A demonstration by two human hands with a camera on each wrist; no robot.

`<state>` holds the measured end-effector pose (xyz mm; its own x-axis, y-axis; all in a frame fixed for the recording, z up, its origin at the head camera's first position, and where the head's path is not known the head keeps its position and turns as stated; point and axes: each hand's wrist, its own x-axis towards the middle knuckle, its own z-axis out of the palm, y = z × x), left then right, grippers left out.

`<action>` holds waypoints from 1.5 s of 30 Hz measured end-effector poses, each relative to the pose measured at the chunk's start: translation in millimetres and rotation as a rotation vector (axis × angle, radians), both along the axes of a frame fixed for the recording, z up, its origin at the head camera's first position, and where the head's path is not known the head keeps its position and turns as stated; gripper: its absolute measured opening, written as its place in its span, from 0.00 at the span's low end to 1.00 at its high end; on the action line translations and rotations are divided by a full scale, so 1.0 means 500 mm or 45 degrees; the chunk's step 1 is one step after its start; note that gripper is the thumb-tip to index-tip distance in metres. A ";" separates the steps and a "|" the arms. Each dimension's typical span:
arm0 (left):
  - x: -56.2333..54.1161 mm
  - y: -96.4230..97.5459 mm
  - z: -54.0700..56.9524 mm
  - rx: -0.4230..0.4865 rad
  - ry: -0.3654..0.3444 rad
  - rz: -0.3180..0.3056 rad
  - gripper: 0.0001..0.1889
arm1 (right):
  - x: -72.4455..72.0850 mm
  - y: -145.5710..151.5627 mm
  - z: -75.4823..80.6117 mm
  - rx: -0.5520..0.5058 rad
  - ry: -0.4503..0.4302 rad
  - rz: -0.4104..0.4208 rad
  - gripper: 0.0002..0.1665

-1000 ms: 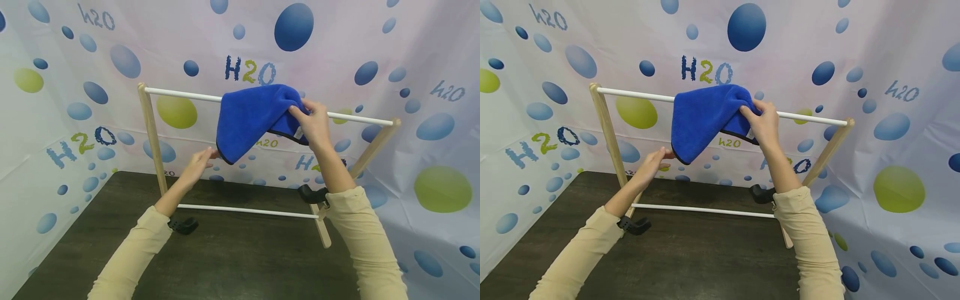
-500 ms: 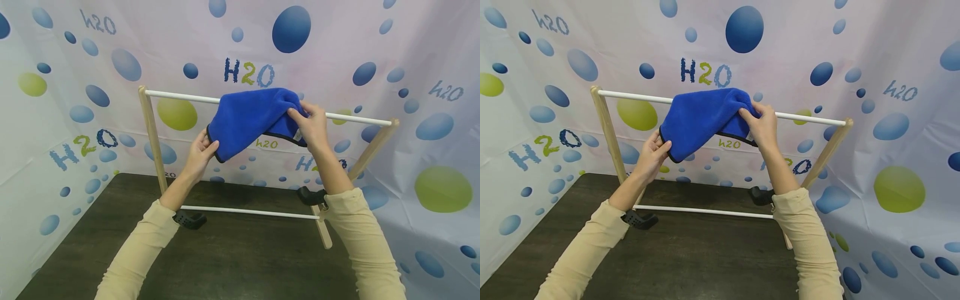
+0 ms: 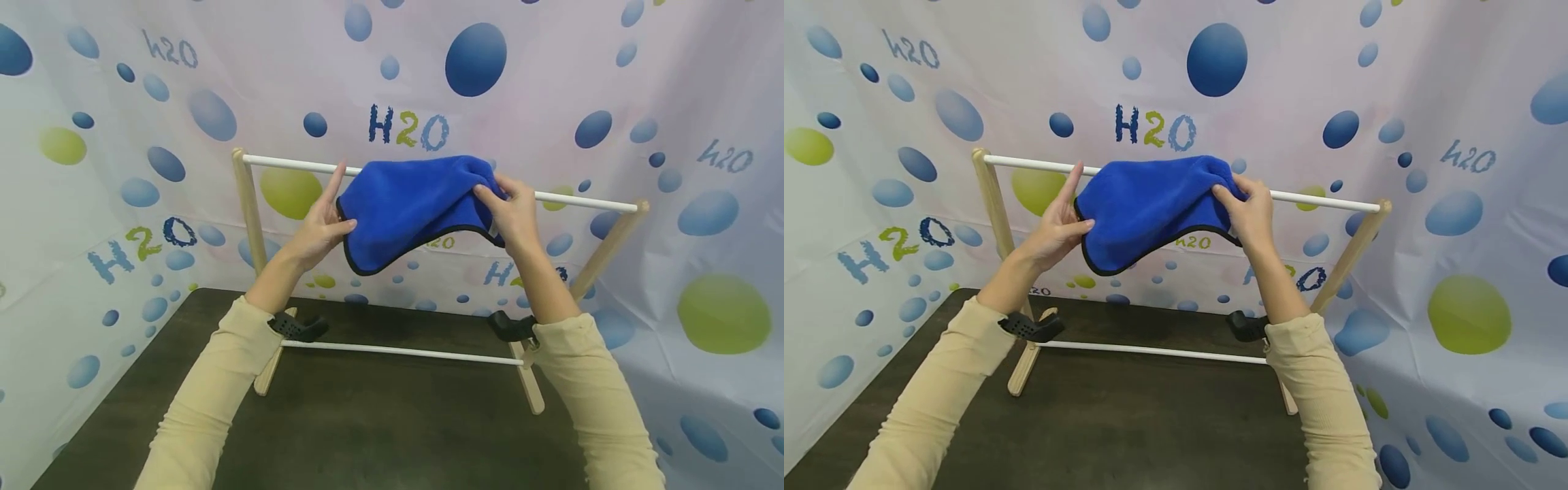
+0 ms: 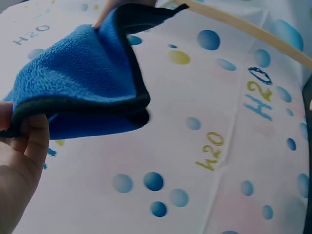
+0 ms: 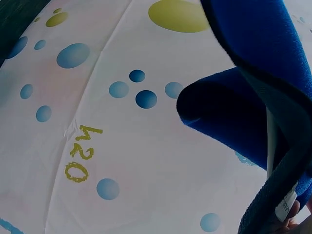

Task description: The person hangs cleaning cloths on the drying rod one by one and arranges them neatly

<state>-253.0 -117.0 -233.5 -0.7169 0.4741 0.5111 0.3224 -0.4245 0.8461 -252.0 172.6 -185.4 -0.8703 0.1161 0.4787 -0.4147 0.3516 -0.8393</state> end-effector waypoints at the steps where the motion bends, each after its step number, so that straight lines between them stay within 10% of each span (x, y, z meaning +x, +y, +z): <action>1: -0.002 -0.002 0.005 -0.009 0.011 0.001 0.44 | 0.001 0.001 -0.002 0.000 -0.014 -0.003 0.21; 6: -0.018 -0.010 0.039 -0.056 0.072 0.110 0.41 | -0.001 0.000 -0.009 -0.028 -0.016 -0.006 0.20; 14: -0.054 -0.009 0.096 -0.351 0.395 0.624 0.36 | -0.002 -0.018 -0.012 -0.045 0.093 -0.044 0.22; 21: -0.051 -0.034 0.085 -0.245 0.040 0.568 0.27 | 0.003 -0.011 -0.025 0.056 0.039 -0.061 0.22; 27: -0.044 -0.046 0.066 -0.100 -0.002 0.616 0.25 | 0.013 -0.004 -0.049 0.174 0.038 -0.052 0.23; 38: -0.030 -0.020 0.024 0.217 -0.173 0.788 0.18 | 0.009 -0.003 -0.097 -0.006 -0.066 -0.017 0.19; 45: -0.028 -0.026 0.010 0.118 -0.307 0.745 0.13 | -0.006 0.001 -0.114 -0.195 -0.117 0.040 0.23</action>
